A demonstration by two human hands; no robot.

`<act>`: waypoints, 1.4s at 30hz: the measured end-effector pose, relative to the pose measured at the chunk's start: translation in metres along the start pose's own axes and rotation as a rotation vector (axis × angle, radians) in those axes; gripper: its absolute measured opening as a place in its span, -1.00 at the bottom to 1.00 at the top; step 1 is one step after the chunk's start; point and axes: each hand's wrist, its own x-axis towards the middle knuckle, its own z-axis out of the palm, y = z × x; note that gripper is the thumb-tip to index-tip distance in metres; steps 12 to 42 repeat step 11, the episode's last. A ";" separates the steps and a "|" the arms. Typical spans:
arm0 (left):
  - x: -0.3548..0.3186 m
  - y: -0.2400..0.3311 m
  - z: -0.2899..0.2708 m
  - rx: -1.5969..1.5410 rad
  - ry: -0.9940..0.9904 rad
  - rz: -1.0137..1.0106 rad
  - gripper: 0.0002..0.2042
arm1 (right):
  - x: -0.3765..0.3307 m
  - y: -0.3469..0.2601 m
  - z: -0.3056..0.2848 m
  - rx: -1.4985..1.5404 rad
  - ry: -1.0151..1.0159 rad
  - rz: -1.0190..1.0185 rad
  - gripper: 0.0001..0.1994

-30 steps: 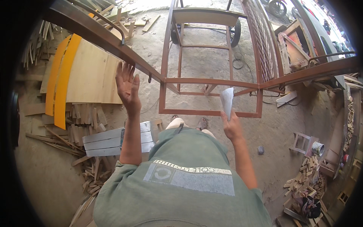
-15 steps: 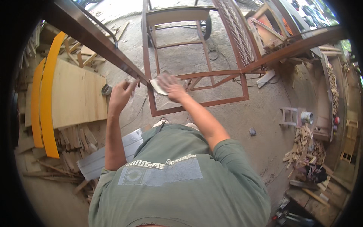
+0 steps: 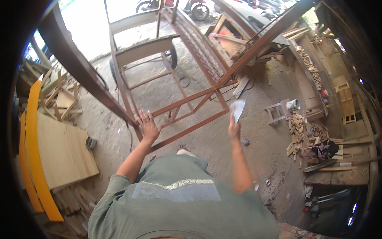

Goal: The person sands the surface of a brown metal cart frame using sandpaper by hand and then uses a power grinder to smooth specific areas of the frame.

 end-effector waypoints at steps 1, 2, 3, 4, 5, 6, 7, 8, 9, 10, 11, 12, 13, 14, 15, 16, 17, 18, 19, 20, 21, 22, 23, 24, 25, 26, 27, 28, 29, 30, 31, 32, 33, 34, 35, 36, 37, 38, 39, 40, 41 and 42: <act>0.005 0.011 0.006 -0.036 -0.036 0.000 0.05 | -0.023 0.007 0.001 0.023 0.018 0.028 -0.37; 0.011 0.023 0.010 -0.060 -0.136 0.103 0.02 | -0.046 0.016 0.003 0.047 0.033 0.060 -0.38; 0.020 0.039 0.015 -0.083 -0.191 0.244 0.01 | -0.070 0.027 0.005 0.068 0.043 0.100 -0.38; 0.024 0.057 0.019 -0.106 -0.252 0.370 0.01 | -0.093 0.036 0.004 0.088 0.047 0.148 -0.39; 0.038 0.074 0.024 -0.222 -0.385 0.455 -0.02 | -0.107 0.045 0.001 0.108 0.048 0.195 -0.39; 0.055 0.093 0.028 -0.366 -0.461 0.546 -0.06 | -0.115 0.051 -0.007 0.099 0.091 0.207 -0.40; 0.067 0.114 0.031 -0.474 -0.402 0.525 -0.06 | -0.121 0.056 -0.018 0.088 0.133 0.220 -0.40; 0.076 0.138 0.034 -0.583 -0.343 0.498 -0.06 | -0.123 0.060 -0.029 0.075 0.171 0.233 -0.40; 0.085 0.162 0.034 -0.671 -0.315 0.453 -0.05 | -0.123 0.062 -0.040 0.118 0.248 0.231 -0.39; 0.096 0.186 0.034 -0.796 -0.282 0.389 -0.07 | -0.116 0.064 -0.047 0.152 0.277 0.232 -0.38; 0.107 0.209 0.033 -0.887 -0.296 0.297 -0.09 | -0.108 0.066 -0.055 0.198 0.313 0.232 -0.37; 0.107 0.209 0.033 -0.887 -0.296 0.297 -0.09 | -0.108 0.066 -0.055 0.198 0.313 0.232 -0.37; 0.107 0.209 0.033 -0.887 -0.296 0.297 -0.09 | -0.108 0.066 -0.055 0.198 0.313 0.232 -0.37; 0.107 0.209 0.033 -0.887 -0.296 0.297 -0.09 | -0.108 0.066 -0.055 0.198 0.313 0.232 -0.37; 0.107 0.209 0.033 -0.887 -0.296 0.297 -0.09 | -0.108 0.066 -0.055 0.198 0.313 0.232 -0.37; 0.107 0.209 0.033 -0.887 -0.296 0.297 -0.09 | -0.108 0.066 -0.055 0.198 0.313 0.232 -0.37; 0.107 0.209 0.033 -0.887 -0.296 0.297 -0.09 | -0.108 0.066 -0.055 0.198 0.313 0.232 -0.37; 0.107 0.209 0.033 -0.887 -0.296 0.297 -0.09 | -0.108 0.066 -0.055 0.198 0.313 0.232 -0.37; 0.107 0.209 0.033 -0.887 -0.296 0.297 -0.09 | -0.108 0.066 -0.055 0.198 0.313 0.232 -0.37; 0.107 0.209 0.033 -0.887 -0.296 0.297 -0.09 | -0.108 0.066 -0.055 0.198 0.313 0.232 -0.37; 0.107 0.209 0.033 -0.887 -0.296 0.297 -0.09 | -0.108 0.066 -0.055 0.198 0.313 0.232 -0.37; 0.107 0.209 0.033 -0.887 -0.296 0.297 -0.09 | -0.108 0.066 -0.055 0.198 0.313 0.232 -0.37; 0.107 0.209 0.033 -0.887 -0.296 0.297 -0.09 | -0.108 0.066 -0.055 0.198 0.313 0.232 -0.37; 0.107 0.209 0.033 -0.887 -0.296 0.297 -0.09 | -0.108 0.066 -0.055 0.198 0.313 0.232 -0.37; 0.107 0.209 0.033 -0.887 -0.296 0.297 -0.09 | -0.108 0.066 -0.055 0.198 0.313 0.232 -0.37; 0.107 0.209 0.033 -0.887 -0.296 0.297 -0.09 | -0.108 0.066 -0.055 0.198 0.313 0.232 -0.37; 0.107 0.209 0.033 -0.887 -0.296 0.297 -0.09 | -0.108 0.066 -0.055 0.198 0.313 0.232 -0.37; 0.107 0.209 0.033 -0.887 -0.296 0.297 -0.09 | -0.108 0.066 -0.055 0.198 0.313 0.232 -0.37; 0.107 0.209 0.033 -0.887 -0.296 0.297 -0.09 | -0.108 0.066 -0.055 0.198 0.313 0.232 -0.37; 0.107 0.209 0.033 -0.887 -0.296 0.297 -0.09 | -0.108 0.066 -0.055 0.198 0.313 0.232 -0.37; 0.107 0.209 0.033 -0.887 -0.296 0.297 -0.09 | -0.108 0.066 -0.055 0.198 0.313 0.232 -0.37; 0.107 0.209 0.033 -0.887 -0.296 0.297 -0.09 | -0.108 0.066 -0.055 0.198 0.313 0.232 -0.37; 0.107 0.209 0.033 -0.887 -0.296 0.297 -0.09 | -0.108 0.066 -0.055 0.198 0.313 0.232 -0.37; 0.107 0.209 0.033 -0.887 -0.296 0.297 -0.09 | -0.108 0.066 -0.055 0.198 0.313 0.232 -0.37; 0.107 0.209 0.033 -0.887 -0.296 0.297 -0.09 | -0.108 0.066 -0.055 0.198 0.313 0.232 -0.37; 0.107 0.209 0.033 -0.887 -0.296 0.297 -0.09 | -0.108 0.066 -0.055 0.198 0.313 0.232 -0.37; 0.107 0.209 0.033 -0.887 -0.296 0.297 -0.09 | -0.108 0.066 -0.055 0.198 0.313 0.232 -0.37; 0.107 0.209 0.033 -0.887 -0.296 0.297 -0.09 | -0.108 0.066 -0.055 0.198 0.313 0.232 -0.37; 0.107 0.209 0.033 -0.887 -0.296 0.297 -0.09 | -0.108 0.066 -0.055 0.198 0.313 0.232 -0.37; 0.107 0.209 0.033 -0.887 -0.296 0.297 -0.09 | -0.108 0.066 -0.055 0.198 0.313 0.232 -0.37; 0.107 0.209 0.033 -0.887 -0.296 0.297 -0.09 | -0.108 0.066 -0.055 0.198 0.313 0.232 -0.37; 0.107 0.209 0.033 -0.887 -0.296 0.297 -0.09 | -0.108 0.066 -0.055 0.198 0.313 0.232 -0.37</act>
